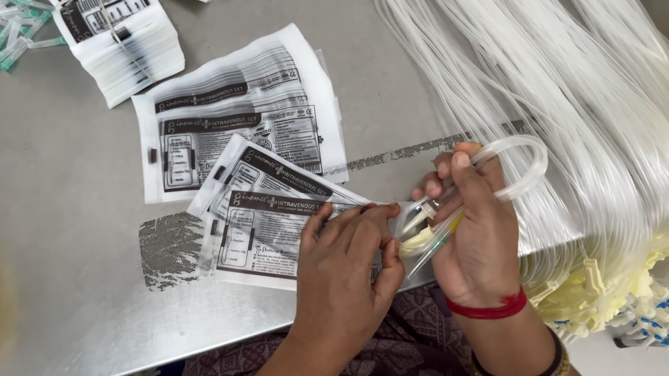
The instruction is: The person repeatedly assembles intravenous infusion sets by hand. They pick a sterile pouch, insert a coiled IV tube and a small connector, then place the completed set on the table. The process is repeated multiple times with consistent hand motions.
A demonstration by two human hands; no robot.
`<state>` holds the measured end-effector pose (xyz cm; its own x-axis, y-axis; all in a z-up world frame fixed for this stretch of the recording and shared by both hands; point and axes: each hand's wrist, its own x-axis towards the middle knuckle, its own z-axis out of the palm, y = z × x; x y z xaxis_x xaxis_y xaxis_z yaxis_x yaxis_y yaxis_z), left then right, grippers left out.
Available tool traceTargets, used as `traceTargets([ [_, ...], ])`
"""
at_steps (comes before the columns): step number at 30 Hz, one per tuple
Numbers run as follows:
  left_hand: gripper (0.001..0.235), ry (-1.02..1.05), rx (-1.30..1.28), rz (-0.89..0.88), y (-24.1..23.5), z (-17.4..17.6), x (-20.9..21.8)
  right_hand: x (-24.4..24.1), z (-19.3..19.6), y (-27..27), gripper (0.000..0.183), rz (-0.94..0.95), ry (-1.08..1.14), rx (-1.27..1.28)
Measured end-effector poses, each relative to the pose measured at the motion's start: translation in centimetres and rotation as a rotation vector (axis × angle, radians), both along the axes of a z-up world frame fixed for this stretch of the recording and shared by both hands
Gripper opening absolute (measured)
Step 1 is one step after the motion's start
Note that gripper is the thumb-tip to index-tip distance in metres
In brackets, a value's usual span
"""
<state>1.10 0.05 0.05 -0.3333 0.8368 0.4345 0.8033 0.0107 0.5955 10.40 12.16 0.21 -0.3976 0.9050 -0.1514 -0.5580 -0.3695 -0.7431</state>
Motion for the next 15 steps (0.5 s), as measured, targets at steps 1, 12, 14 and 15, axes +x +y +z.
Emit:
traceTargets([
  [1, 0.018, 0.001, 0.003, 0.0, 0.0, 0.0, 0.0, 0.1, -0.5, -0.2, 0.012, 0.0, 0.001, 0.003],
  [12, 0.009, -0.208, 0.09, -0.017, -0.8, 0.2, 0.5, 0.7, -0.9, -6.0, 0.038, -0.002, -0.05, 0.366],
  [14, 0.008, -0.212, 0.095, -0.048, -1.1, 0.7, 1.0, 0.7, -1.0, -6.4, 0.043, 0.001, -0.07, 0.469],
  [15, 0.007, -0.216, 0.094, -0.082, -1.3, 1.1, 1.3, 0.8, -1.1, -6.7, 0.048, 0.001, -0.092, 0.566],
])
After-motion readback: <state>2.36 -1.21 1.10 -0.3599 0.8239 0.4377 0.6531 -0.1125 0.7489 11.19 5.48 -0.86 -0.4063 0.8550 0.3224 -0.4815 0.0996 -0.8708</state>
